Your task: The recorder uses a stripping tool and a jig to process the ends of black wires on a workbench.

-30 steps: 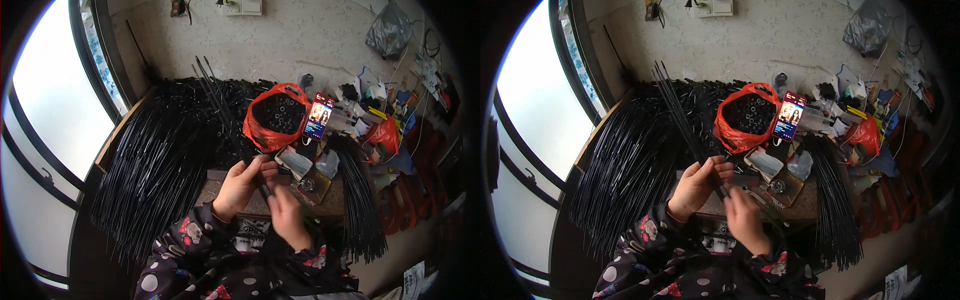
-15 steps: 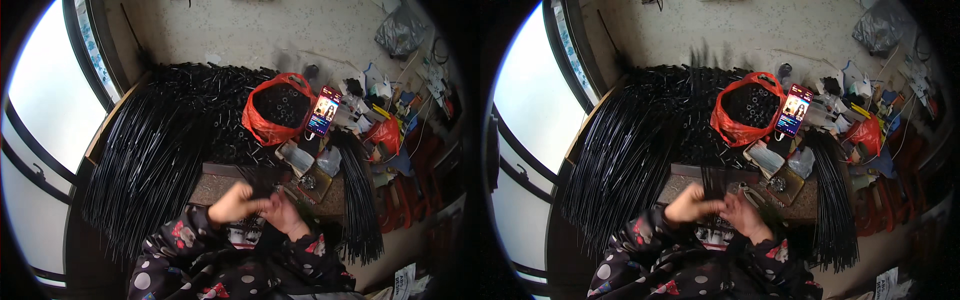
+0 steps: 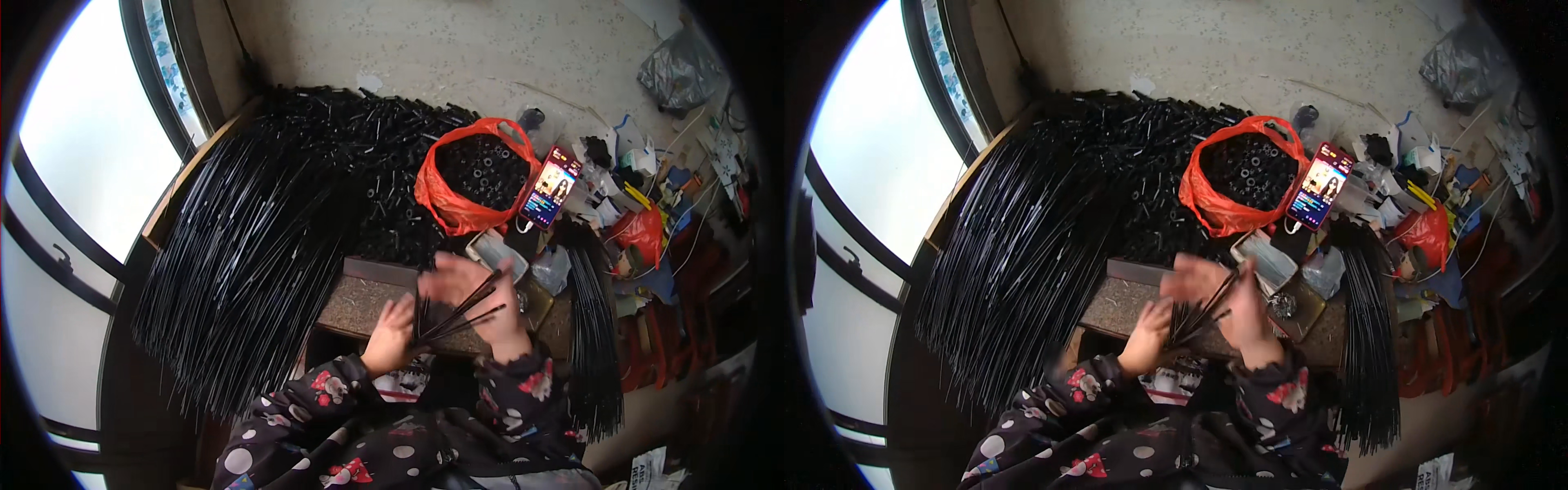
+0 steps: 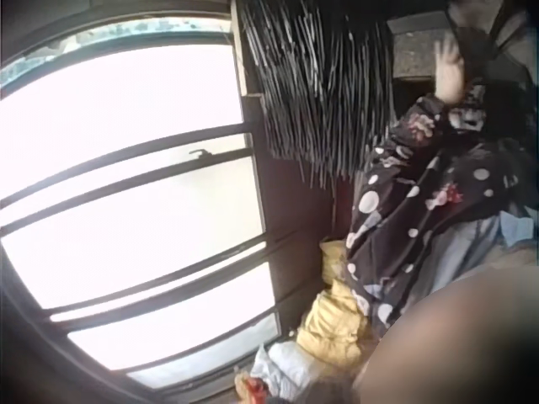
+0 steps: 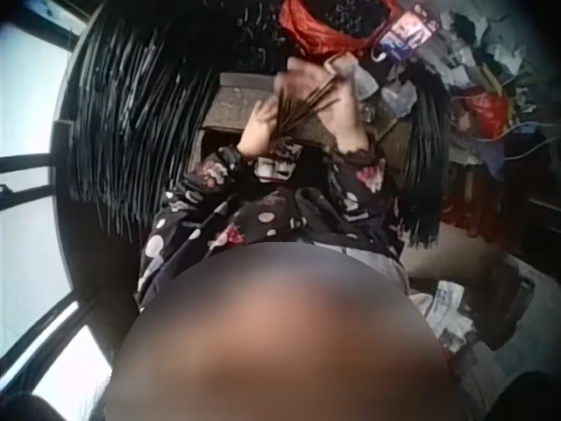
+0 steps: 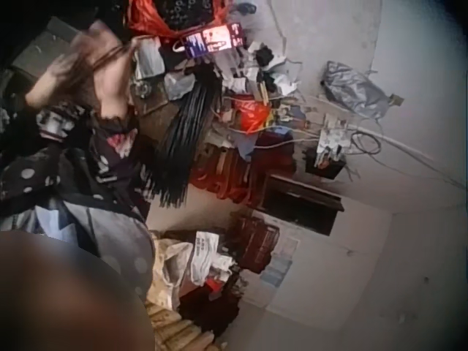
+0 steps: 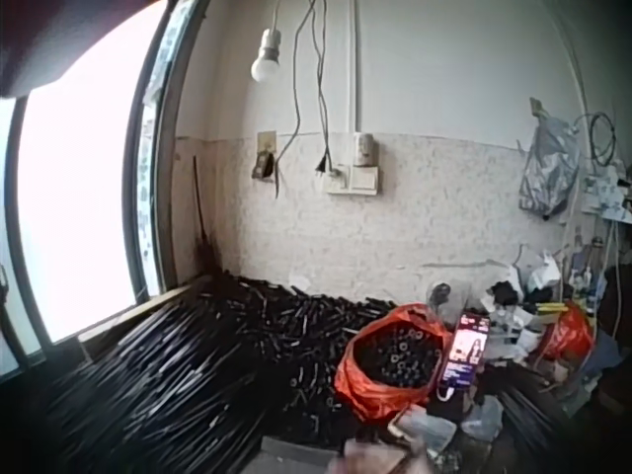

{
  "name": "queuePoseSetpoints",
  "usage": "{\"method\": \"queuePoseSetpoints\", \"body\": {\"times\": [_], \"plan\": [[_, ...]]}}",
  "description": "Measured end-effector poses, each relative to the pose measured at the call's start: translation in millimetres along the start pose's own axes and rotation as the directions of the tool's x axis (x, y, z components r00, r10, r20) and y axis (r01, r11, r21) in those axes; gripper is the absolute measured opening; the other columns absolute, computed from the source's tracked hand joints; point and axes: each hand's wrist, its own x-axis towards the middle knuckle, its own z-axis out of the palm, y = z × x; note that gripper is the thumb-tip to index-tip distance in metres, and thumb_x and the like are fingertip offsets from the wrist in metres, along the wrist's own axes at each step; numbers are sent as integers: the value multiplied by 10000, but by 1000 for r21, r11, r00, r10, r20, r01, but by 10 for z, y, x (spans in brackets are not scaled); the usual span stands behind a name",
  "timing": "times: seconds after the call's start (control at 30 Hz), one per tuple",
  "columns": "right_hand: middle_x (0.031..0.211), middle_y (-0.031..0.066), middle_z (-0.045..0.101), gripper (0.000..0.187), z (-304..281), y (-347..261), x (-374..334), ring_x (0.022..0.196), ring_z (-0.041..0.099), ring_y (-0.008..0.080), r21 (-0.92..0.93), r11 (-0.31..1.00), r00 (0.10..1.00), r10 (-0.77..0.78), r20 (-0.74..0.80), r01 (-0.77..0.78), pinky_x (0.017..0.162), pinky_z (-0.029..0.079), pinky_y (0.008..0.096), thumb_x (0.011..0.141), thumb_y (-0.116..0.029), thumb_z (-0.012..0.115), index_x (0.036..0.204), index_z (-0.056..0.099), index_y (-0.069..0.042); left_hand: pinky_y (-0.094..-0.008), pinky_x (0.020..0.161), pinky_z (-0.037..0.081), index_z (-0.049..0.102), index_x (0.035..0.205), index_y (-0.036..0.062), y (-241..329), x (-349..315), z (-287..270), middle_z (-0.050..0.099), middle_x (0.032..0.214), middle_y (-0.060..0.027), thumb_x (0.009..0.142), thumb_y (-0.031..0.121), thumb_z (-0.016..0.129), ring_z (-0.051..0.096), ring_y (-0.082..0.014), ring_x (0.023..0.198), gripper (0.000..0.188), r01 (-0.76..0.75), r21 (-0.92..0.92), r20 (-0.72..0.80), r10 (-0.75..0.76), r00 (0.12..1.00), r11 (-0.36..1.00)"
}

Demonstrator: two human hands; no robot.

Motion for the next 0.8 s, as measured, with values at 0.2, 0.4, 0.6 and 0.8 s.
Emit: {"method": "queuePoseSetpoints", "body": {"times": [0.2, 0.4, 0.6, 0.8], "plan": [[1036, 196, 600, 912, 75, 114, -585, 996, 567, 278, -255, 967, 998, -44, -52, 29, 928, 384, 337, 831, -680, 124, 1121, 503, 98, -545, 1031, 154, 212, 1378, 100, 118, 175, -212, 156, 1422, -217, 512, 303, 780, 134, -374, 1328, 1056, -157, 305, 303, 61, 951, 939], [1091, 170, 545, 605, -660, 844, 6, 998, 534, 297, 247, 919, 738, 395, -547, -308, 840, 440, 406, 864, -529, 429, 1194, 405, -22, -495, 1056, 175, 562, 1108, 79, -113, 261, -74, 382, 1352, -92, 755, 198, 488, 312, -247, 1281, 379, -729, -30, 538, 626, 564, 683], [1248, 143, 448, 559, -455, 707, 287, 1102, 480, 289, -26, 999, 910, -45, -413, 37, 864, 418, 421, 890, -472, 423, 1287, 329, -89, -506, 1041, 193, 586, 1064, 88, -147, 244, -90, 415, 1329, -76, 755, 228, 516, 378, -217, 1241, 346, -643, -41, 433, 594, 678, 765], [899, 44, 589, 318, -594, 950, 33, 759, 572, 137, -189, 937, 615, 33, -788, -294, 627, 471, 270, 873, -348, 538, 1020, 546, -67, -469, 1032, 239, 647, 886, 88, -185, 273, -70, 462, 1274, -97, 669, 248, 581, 410, -235, 1202, 278, -617, -112, 455, 592, 665, 779]]}}
